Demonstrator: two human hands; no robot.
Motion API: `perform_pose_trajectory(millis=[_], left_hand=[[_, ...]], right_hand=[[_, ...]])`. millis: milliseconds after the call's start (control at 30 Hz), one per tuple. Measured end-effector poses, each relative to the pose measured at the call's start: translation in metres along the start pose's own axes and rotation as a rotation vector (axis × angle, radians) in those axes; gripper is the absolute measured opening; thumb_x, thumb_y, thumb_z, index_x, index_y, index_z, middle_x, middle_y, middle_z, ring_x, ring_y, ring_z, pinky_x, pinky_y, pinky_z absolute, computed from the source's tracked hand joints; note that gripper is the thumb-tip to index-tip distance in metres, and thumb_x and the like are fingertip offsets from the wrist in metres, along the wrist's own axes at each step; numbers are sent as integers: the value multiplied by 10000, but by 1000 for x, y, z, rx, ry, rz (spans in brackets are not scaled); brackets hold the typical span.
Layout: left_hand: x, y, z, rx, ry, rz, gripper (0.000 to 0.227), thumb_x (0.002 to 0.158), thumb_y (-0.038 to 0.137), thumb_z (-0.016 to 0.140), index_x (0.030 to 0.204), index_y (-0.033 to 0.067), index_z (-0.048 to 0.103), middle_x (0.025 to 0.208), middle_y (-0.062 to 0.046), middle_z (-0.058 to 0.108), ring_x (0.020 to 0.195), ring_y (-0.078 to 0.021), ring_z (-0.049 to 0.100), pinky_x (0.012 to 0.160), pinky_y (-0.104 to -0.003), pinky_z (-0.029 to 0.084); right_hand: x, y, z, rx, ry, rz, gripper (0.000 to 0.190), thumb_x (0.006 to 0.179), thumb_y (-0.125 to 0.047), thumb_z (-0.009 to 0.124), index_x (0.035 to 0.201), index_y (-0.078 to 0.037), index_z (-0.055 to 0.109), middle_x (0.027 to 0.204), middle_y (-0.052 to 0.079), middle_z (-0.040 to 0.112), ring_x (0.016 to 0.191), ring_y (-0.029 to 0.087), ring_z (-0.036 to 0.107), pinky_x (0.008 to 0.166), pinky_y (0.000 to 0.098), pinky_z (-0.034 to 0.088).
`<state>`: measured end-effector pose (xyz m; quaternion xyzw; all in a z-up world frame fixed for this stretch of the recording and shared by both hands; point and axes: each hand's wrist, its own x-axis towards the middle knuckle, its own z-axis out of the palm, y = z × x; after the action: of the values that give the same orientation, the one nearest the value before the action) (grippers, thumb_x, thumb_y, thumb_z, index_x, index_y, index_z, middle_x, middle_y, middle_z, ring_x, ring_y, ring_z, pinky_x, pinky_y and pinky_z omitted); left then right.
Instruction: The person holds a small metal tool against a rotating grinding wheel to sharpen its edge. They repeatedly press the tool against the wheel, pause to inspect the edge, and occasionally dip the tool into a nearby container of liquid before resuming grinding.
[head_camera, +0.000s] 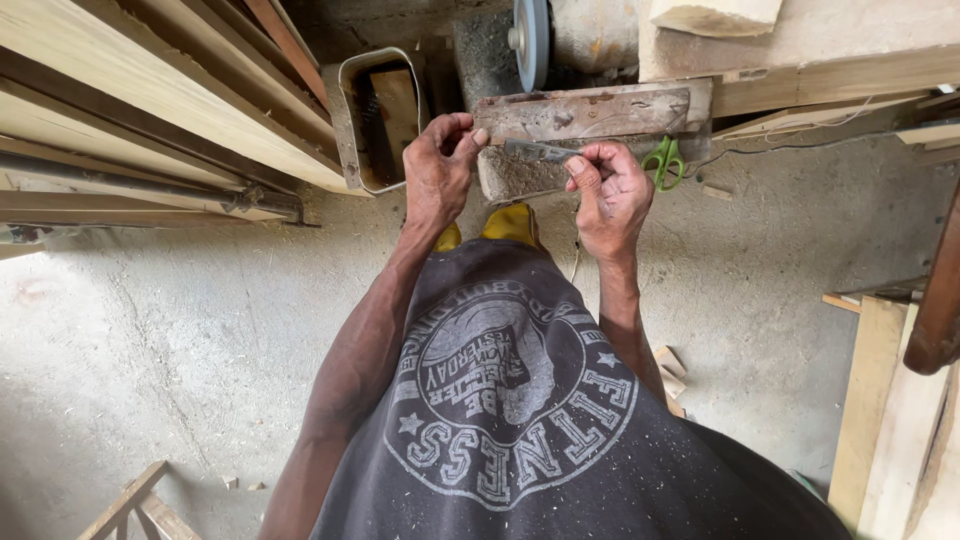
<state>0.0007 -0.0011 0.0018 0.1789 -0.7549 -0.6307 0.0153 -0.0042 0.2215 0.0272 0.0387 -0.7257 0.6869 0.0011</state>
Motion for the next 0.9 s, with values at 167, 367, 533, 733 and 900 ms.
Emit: perform_pose_trajectory(millis=[167, 367, 533, 733, 900], left_hand=[[-8, 13, -6, 90, 46, 103, 320, 985, 211, 724, 1217, -8, 692, 1022, -114, 757, 901, -172, 744, 801, -309, 645], [-34, 24, -25, -142, -138, -3, 301, 1001, 211, 706, 1223, 8, 694, 1053, -103, 746, 940, -181, 715, 847, -342, 606], [-34, 26, -29, -495, -178, -53, 256, 986, 204, 771, 1134, -1, 734, 947, -87, 735, 863, -180, 681, 836, -373, 569], [-21, 20, -63, -315, -150, -81, 243, 960, 283, 752, 1061, 62, 751, 875, -31, 765, 801, -137, 743, 902, -364, 617], [-3, 19, -70, -517, -132, -87, 262, 946, 242, 754, 1086, 23, 726, 975, -98, 761, 877, -183, 758, 865, -367, 649]], right_hand=[[-4, -6, 8, -7, -26, 20, 113, 1018, -16, 710, 1077, 46, 637, 928, 73, 666, 761, 96, 638, 687, 230, 552], [-3, -23, 25, -106, -65, -31, 62, 1012, -20, 682, 1046, 27, 660, 871, 95, 699, 712, 100, 669, 616, 230, 564], [-4, -65, 46, -275, -72, -185, 82, 998, -37, 678, 1049, 25, 696, 905, 121, 722, 760, 127, 708, 621, 231, 588], [-5, -176, -37, -979, 382, -850, 122, 1030, 29, 620, 1001, -37, 718, 1061, 112, 741, 1009, 257, 729, 893, 390, 613], [10, -173, -133, -1931, 546, -662, 410, 975, -175, 773, 1328, -10, 645, 1197, 123, 713, 1113, 262, 686, 938, 394, 568]])
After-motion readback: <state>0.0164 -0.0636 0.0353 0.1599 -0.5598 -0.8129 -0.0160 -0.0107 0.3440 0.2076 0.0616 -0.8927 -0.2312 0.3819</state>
